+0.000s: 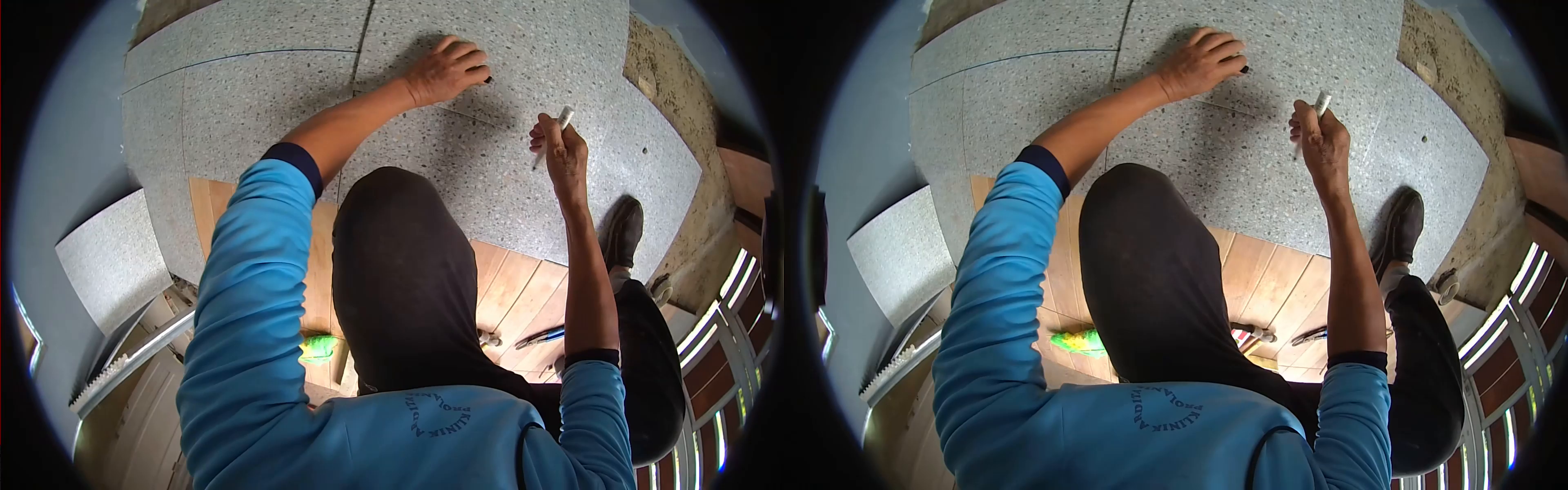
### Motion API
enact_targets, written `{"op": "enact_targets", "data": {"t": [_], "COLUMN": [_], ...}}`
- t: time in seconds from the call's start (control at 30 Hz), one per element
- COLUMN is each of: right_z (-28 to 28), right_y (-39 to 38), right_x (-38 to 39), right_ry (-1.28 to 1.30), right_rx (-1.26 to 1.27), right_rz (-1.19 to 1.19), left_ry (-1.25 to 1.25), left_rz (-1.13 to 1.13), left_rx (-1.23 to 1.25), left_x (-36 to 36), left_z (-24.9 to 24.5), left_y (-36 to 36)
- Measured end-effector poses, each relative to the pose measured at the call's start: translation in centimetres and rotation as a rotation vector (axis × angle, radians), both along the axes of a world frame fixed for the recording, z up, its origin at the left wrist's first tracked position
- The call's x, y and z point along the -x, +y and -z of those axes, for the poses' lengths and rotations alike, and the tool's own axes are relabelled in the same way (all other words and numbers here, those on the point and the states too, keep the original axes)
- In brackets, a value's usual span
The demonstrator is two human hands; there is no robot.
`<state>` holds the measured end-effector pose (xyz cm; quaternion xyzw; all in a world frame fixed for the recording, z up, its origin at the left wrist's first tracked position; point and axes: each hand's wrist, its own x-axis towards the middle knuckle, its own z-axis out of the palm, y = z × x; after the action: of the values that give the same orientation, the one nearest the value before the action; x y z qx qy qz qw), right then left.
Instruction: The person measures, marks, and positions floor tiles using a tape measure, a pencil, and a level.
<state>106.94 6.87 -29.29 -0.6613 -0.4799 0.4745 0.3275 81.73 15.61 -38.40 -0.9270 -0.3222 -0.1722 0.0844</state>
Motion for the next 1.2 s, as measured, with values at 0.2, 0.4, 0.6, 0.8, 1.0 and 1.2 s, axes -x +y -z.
{"op": "enact_targets", "data": {"t": [0.2, 0.4, 0.6, 0.8, 1.0, 1.2], "right_z": [-2.8, -0.9, 1.7, 2.5, 2.8, 3.0], "right_y": [-1.2, -3.0, -2.5, -2.9, -3.2, -3.5], "right_x": [2.2, 7.8, 11.8, 10.3, 9.8, 10.1], "right_ry": [-0.03, 0.27, 0.271, 0.12, 0.069, 0.076], "right_rx": [0.108, 0.055, -0.186, -0.231, -0.218, -0.208], "right_rz": [-0.077, -0.342, -0.37, -0.325, -0.306, -0.287], "left_ry": [-0.047, -0.128, -0.107, -0.233, -0.259, -0.275], "left_rz": [-0.013, 0.028, 0.01, 0.054, 0.056, 0.071], "left_rx": [0.075, 0.119, 0.113, 0.154, 0.252, 0.205], "left_x": [0.0, 0.3, 0.4, 0.1, 0.0, 0.0], "left_z": [0.3, 1.0, 0.3, -0.8, 0.3, 0.0], "left_y": [0.5, 1.0, 0.9, 1.2, 1.2, 1.2]}}
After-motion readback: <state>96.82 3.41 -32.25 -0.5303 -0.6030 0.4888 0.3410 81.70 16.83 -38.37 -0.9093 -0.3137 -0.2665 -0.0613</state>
